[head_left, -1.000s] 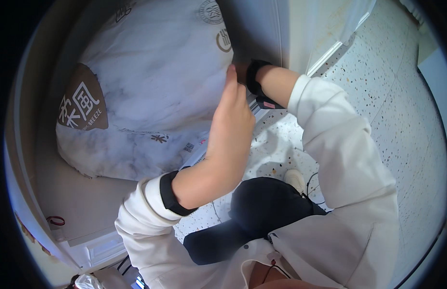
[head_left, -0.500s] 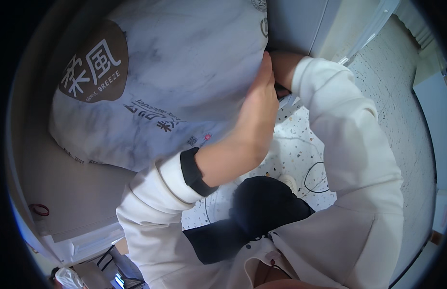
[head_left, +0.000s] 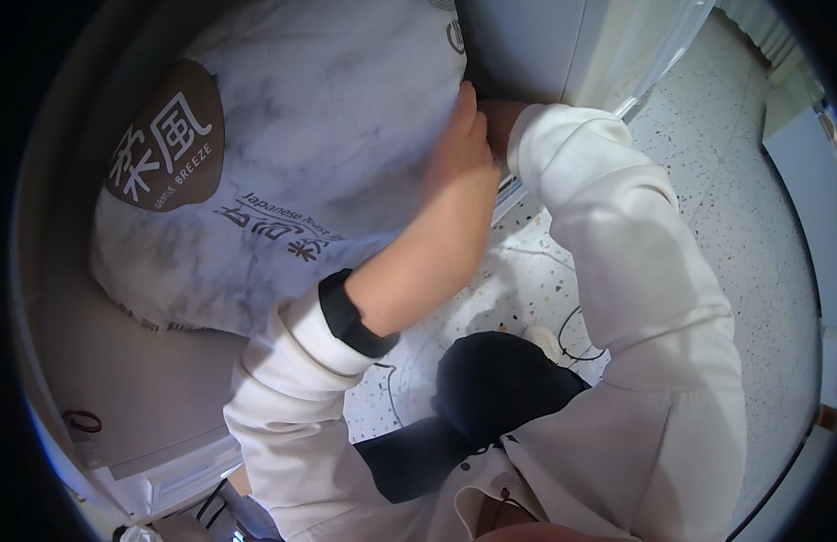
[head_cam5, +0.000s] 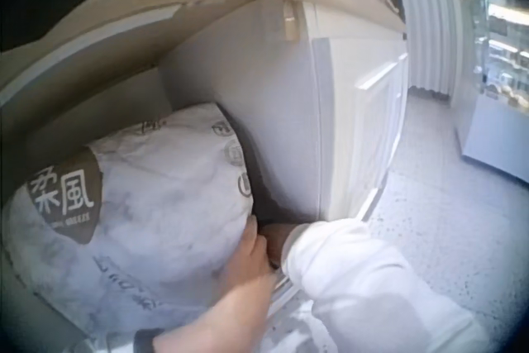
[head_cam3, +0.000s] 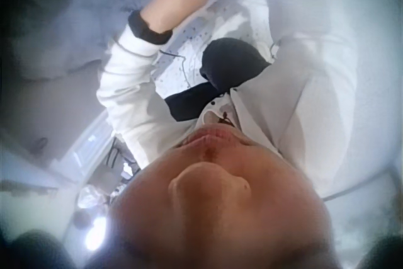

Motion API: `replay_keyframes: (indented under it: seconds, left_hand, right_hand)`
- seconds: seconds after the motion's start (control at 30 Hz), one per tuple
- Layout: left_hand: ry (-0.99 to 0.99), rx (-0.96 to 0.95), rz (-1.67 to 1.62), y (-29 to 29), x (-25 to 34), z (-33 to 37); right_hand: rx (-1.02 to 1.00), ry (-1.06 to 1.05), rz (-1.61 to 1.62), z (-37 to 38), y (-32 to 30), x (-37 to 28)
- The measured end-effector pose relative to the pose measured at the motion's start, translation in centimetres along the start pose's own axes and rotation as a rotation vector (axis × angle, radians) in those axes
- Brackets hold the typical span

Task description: The person wipes multiple wicker baskets with a blue cloth, handling them one at a time from a shelf. They also wipe a large white bag labeled Japanese Toast Flour and the shelf surface before placing the cleaned baskets back.

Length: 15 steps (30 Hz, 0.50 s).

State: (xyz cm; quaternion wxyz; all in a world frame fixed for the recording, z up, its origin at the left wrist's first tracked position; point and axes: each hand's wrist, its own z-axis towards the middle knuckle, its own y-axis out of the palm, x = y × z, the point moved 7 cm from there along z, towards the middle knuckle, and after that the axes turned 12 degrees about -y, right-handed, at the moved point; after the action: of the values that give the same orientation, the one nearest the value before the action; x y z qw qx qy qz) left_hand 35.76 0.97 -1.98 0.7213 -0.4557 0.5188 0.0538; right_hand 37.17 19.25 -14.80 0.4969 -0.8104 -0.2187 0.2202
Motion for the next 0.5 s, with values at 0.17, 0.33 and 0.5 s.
replay_keyframes:
  seconds: [0.17, 0.33, 0.5]
  left_hand:
    - [-0.006, -0.010, -0.036, 0.6, 0.0, 0.6]
    - [-0.078, 0.073, -0.069, 1.0, -0.7, 1.4]
    - [-0.102, 0.180, -0.115, 3.6, -1.6, 2.1]
  right_hand:
    - [-0.036, 0.053, -0.057, -2.4, 1.4, 2.3]
    - [-0.045, 0.063, -0.112, -3.7, 2.2, 2.7]
    - [-0.026, 0.032, -0.193, -2.8, 2.3, 0.8]
